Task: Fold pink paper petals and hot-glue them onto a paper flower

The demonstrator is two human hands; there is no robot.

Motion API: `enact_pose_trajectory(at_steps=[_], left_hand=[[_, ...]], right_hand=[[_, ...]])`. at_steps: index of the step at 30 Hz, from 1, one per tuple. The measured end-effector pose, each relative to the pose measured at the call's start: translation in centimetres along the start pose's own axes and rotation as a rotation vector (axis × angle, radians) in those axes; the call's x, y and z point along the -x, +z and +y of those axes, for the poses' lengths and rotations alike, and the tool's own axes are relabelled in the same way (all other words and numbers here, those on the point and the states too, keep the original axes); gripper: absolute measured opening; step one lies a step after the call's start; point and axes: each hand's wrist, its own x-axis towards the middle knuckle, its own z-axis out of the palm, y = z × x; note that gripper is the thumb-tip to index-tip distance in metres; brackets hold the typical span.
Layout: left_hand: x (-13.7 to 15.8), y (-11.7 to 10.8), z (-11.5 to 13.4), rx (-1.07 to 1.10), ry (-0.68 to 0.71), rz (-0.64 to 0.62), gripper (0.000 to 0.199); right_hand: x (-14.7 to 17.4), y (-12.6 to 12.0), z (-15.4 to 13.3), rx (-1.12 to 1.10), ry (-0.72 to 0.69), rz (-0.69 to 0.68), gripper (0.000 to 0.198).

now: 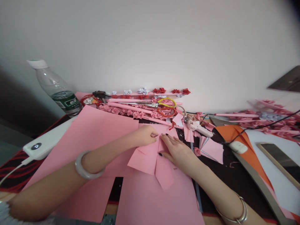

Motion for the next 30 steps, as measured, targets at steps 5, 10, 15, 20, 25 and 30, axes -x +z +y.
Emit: enact_pose_trajectory(at_steps=[5,10,15,20,25,30], left_hand=[[-0.23,0.29,-0.61,-0.089,0.039,-0.017,0.028],[-0.32,0.36,-0.93,-0.141,0.044,-0.004,0.027],[-0.17,0.41,-0.7,-0.156,0.01,-0.006,0.025],[0.07,0.38,-0.38,-0.15,-0.009,-0.025,0.023],[0.07,0.41,-0.28,-0.151,-0.015,-0.031,0.024],[0.13,0.52,-0.21,-0.159,-0.017,-0.031,0.025]], right_hand=[[0.06,0.2,0.12,0.008,-0.006,0.002,0.05],[0.06,0.11,0.1,0.017,0.001,-0.029,0.051],[0.02,-0.02,0.04,0.008,0.012,-0.028,0.051],[-0.1,-0.18,-0.06,0.022,0.021,-0.051,0.051],[-0.15,-0.48,-0.19,0.04,0.032,-0.069,0.052],[-0.14,-0.38,-0.13,0.06,0.034,-0.08,0.054]])
